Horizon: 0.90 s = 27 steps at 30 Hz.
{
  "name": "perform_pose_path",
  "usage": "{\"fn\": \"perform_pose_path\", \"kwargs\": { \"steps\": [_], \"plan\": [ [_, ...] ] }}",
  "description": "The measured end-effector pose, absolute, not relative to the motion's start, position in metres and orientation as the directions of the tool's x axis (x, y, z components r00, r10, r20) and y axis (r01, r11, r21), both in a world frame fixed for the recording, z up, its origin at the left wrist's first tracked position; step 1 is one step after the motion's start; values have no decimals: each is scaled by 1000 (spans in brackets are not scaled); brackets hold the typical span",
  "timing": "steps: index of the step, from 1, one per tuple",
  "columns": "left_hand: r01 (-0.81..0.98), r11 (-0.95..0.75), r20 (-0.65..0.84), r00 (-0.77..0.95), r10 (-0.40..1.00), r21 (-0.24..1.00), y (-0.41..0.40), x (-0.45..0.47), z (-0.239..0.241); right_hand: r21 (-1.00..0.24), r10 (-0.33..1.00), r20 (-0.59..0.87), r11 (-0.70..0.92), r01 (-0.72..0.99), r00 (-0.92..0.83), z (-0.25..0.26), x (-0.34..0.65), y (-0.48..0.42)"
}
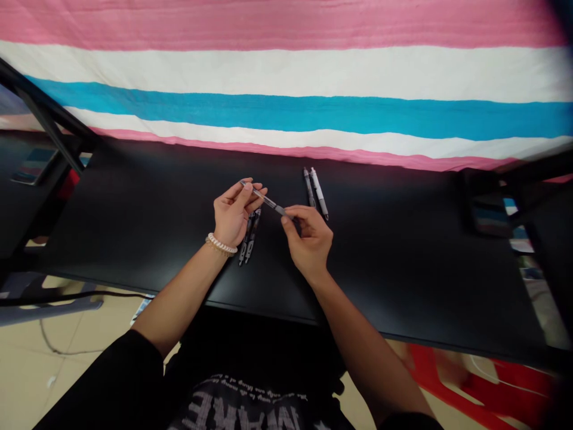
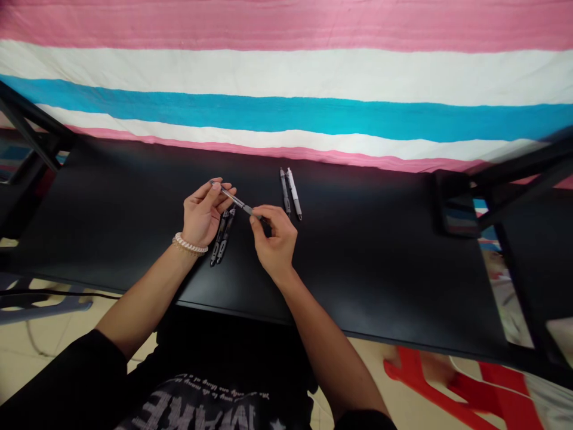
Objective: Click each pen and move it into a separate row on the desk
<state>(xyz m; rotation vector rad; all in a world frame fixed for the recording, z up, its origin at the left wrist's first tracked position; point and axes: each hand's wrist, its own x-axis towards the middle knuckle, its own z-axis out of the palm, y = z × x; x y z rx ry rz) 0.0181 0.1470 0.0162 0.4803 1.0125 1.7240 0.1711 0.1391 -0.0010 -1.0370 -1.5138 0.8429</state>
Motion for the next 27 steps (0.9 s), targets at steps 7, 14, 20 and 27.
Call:
{"fn": "perform_pose_path", "kwargs": {
  "steps": [7, 14, 20, 27],
  "plan": [
    [-554, -117, -140, -400, 906, 824, 148, 18, 15, -957, 966, 260, 258, 135, -6, -1, 170, 138],
    [-504, -164, -132, -500, 856, 848, 150, 15, 7, -872, 900, 436, 419, 252, 15, 0, 174, 138],
    [-521, -176, -178, -560, 810, 835, 152, 9, 3, -870, 891, 448, 418, 263, 68, 2, 176, 138],
    [-596, -28, -222, -342, 913, 802, 150, 15, 9, -857, 883, 468, 447, 257, 24, -1, 174, 136]
  ]
}}
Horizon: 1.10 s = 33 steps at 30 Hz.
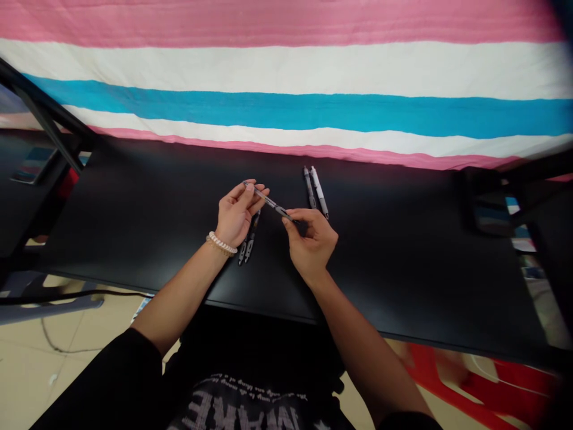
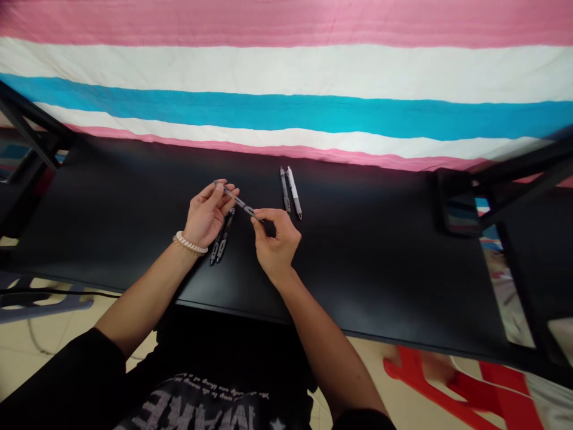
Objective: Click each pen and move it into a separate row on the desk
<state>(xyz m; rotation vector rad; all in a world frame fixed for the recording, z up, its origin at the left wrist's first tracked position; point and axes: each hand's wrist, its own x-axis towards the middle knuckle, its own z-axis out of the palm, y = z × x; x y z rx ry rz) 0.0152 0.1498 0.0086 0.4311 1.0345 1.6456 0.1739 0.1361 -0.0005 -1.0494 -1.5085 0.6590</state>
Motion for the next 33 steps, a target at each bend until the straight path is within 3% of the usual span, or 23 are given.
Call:
{"fn": "perform_pose_path", "kwargs": {
  "steps": [5, 14, 21, 25, 29, 33],
  "plan": [
    [-596, -58, -192, -347, 918, 801, 148, 17, 10, -920, 945, 325, 309, 243, 30, -4, 170, 136],
    [-555, -73, -180, -387, 904, 828, 150, 13, 10, -844, 899, 438, 418, 334, -19, -4, 172, 138],
    [-564, -75, -172, -373, 912, 822, 149, 15, 11, -863, 920, 392, 364, 349, 10, -3, 172, 138],
    [-559, -38, -175, -322, 930, 828, 147, 15, 12, -908, 957, 284, 290, 302, -63, -4, 173, 137],
    [-554, -71, -161, -360, 919, 830, 147, 13, 11, -870, 915, 392, 402, 287, -92, -6, 171, 136],
    [-561, -44, -158, -308, 938, 827, 147, 12, 11, -879, 926, 350, 377, 293, -142, -9, 172, 137]
  ]
}}
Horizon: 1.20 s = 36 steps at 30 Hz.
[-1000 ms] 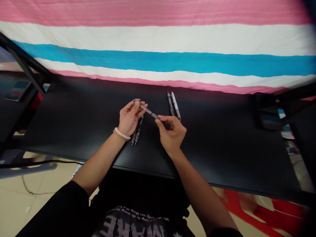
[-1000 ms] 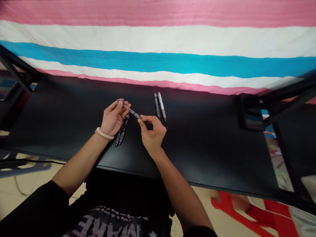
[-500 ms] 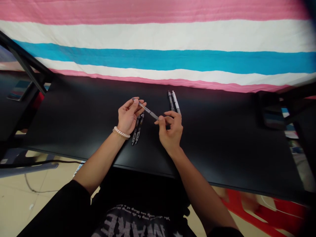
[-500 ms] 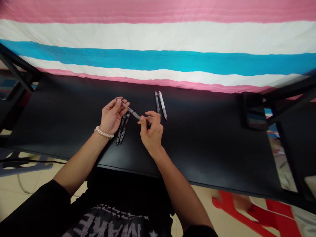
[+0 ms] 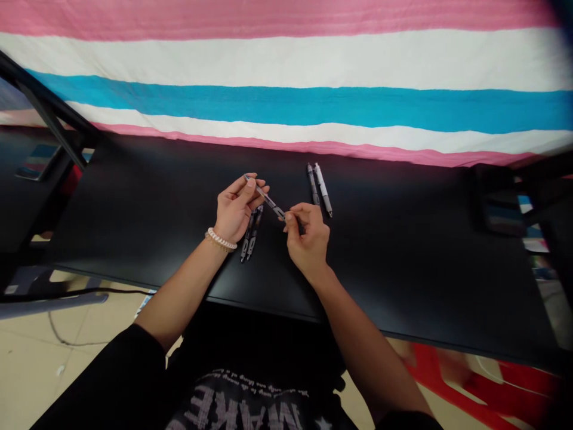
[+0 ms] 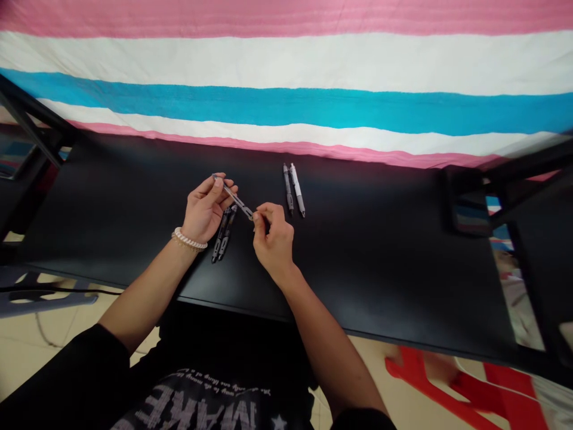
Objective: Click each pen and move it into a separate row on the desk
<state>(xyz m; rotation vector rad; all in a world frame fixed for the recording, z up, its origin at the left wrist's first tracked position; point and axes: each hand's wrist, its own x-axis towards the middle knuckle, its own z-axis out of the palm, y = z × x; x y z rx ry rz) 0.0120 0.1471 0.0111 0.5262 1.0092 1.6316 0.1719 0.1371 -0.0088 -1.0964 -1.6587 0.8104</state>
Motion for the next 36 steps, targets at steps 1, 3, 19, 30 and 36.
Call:
{"fn": "perform_pose_path", "kwargs": {
  "steps": [1, 3, 19, 30, 36],
  "plan": [
    [-565, -46, -149, -294, 944, 824, 147, 12, 12, -881, 928, 339, 370, 295, -154, -9, 172, 138],
    [-579, -50, -139, -278, 950, 814, 147, 13, 16, -873, 923, 333, 379, 307, -193, -9, 172, 138],
    [-845, 22, -314, -175, 933, 534, 140, 8, 38, -772, 797, 413, 563, 295, -440, -18, 159, 123],
    [-669, 64, -239, -172, 956, 740, 150, 9, 23, -714, 914, 403, 350, 607, -52, -16, 184, 154],
    [-661, -92, -202, -354, 913, 745, 152, 1, 19, -558, 876, 482, 333, 760, -30, -14, 190, 157]
  ]
}}
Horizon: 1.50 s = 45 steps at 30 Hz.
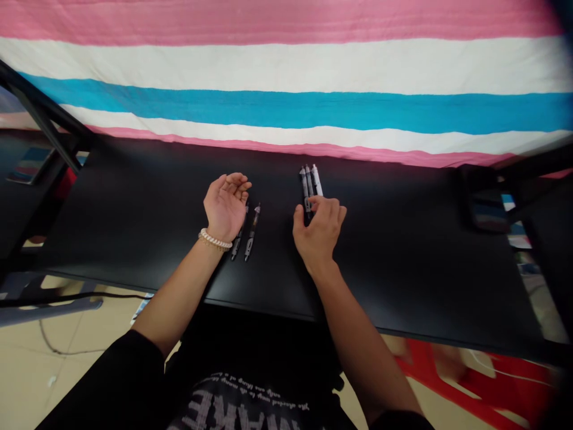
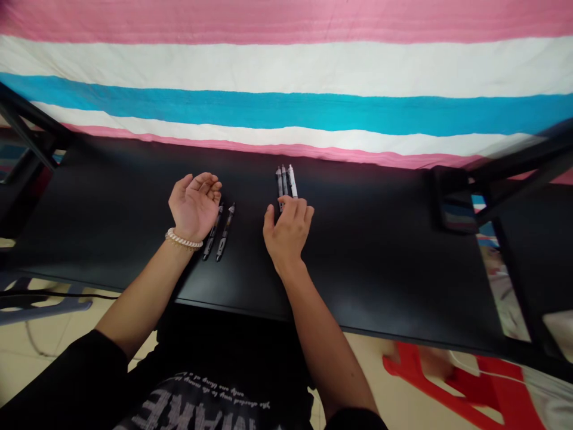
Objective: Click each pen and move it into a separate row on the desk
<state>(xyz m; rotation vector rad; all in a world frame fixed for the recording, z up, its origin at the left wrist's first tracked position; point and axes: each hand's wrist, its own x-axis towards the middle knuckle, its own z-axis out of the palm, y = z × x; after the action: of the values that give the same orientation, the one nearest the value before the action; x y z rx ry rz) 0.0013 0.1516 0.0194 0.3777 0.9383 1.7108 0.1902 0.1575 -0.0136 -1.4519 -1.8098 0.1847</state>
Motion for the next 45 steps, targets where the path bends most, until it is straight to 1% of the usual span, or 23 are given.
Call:
{"fn": "perform_pose_path", "kwargs": {
  "steps": [1, 3, 5, 6, 7, 8, 9, 11, 13, 16, 18, 19, 20, 22, 24, 25, 26, 31, 35, 37, 39, 42, 45],
  "plan": [
    [-667, -99, -210, -367, 906, 738, 152, 1, 20, -566, 873, 476, 398, 722, -109, -12, 187, 154],
    [-681, -101, -232, -380, 895, 725, 153, 1, 20, -604, 825, 413, 565, 562, -385, -9, 179, 145],
    [-695, -100, -247, -382, 891, 712, 153, 0, 20, -604, 666, 333, 694, 391, -668, -6, 172, 136],
    [-702, -102, -248, -378, 892, 704, 153, 0, 19, -579, 585, 299, 739, 344, -754, -4, 170, 133],
    [-709, -103, -246, -372, 895, 698, 154, -1, 19, -545, 533, 272, 771, 328, -801, -3, 168, 130],
    [-713, -106, -240, -366, 899, 693, 154, -1, 19, -513, 517, 256, 789, 339, -817, -2, 166, 129],
    [-715, -108, -231, -359, 904, 691, 154, -2, 18, -494, 526, 247, 791, 362, -814, -2, 166, 128],
    [-706, -105, -212, -347, 914, 700, 154, -2, 17, -509, 586, 233, 753, 416, -776, -2, 167, 128],
    [-664, -106, -186, -354, 917, 740, 154, -1, 16, -576, 680, 232, 673, 465, -696, -4, 169, 131],
    [-543, -144, -117, -418, 901, 827, 154, 2, 13, -734, 844, 249, 485, 476, -476, -8, 172, 135],
    [-459, -169, -69, -458, 886, 872, 155, 5, 10, -859, 919, 214, 339, 384, -332, -9, 173, 137],
    [-433, -167, -58, -461, 886, 886, 154, 6, 10, -912, 940, 178, 269, 311, -291, -10, 173, 137],
    [-426, -145, -63, -438, 897, 893, 154, 7, 10, -951, 951, 138, 205, 231, -277, -10, 173, 137],
    [-452, -45, -113, -316, 942, 891, 152, 8, 11, -989, 954, 73, 106, 99, -290, -10, 171, 136],
    [-475, 41, -149, -193, 970, 879, 149, 8, 14, -998, 949, 39, 50, 29, -314, -10, 168, 134],
    [-476, 51, -149, -170, 974, 878, 148, 8, 16, -999, 945, 26, 31, 8, -325, -9, 167, 134],
    [-471, 35, -137, -184, 973, 882, 147, 8, 17, -1000, 941, 13, 10, -9, -337, -9, 166, 133],
    [-425, -105, -76, -387, 919, 899, 149, 7, 17, -985, 923, -62, -119, -128, -379, -2, 164, 136],
    [-388, -131, -69, -459, 886, 912, 152, 7, 13, -974, 937, -84, -148, -170, -339, 2, 165, 138],
    [-388, -149, -64, -486, 872, 909, 152, 7, 12, -962, 934, -107, -184, -202, -341, 2, 166, 138],
    [-392, -165, -58, -498, 865, 905, 152, 7, 11, -941, 911, -133, -239, -239, -390, 2, 167, 138],
    [-408, -171, -58, -493, 868, 897, 152, 8, 12, -911, 881, -146, -297, -287, -449, 1, 167, 138],
    [-427, -175, -67, -495, 866, 887, 152, 9, 11, -881, 872, -161, -338, -330, -462, 2, 167, 138]
  ]
}}
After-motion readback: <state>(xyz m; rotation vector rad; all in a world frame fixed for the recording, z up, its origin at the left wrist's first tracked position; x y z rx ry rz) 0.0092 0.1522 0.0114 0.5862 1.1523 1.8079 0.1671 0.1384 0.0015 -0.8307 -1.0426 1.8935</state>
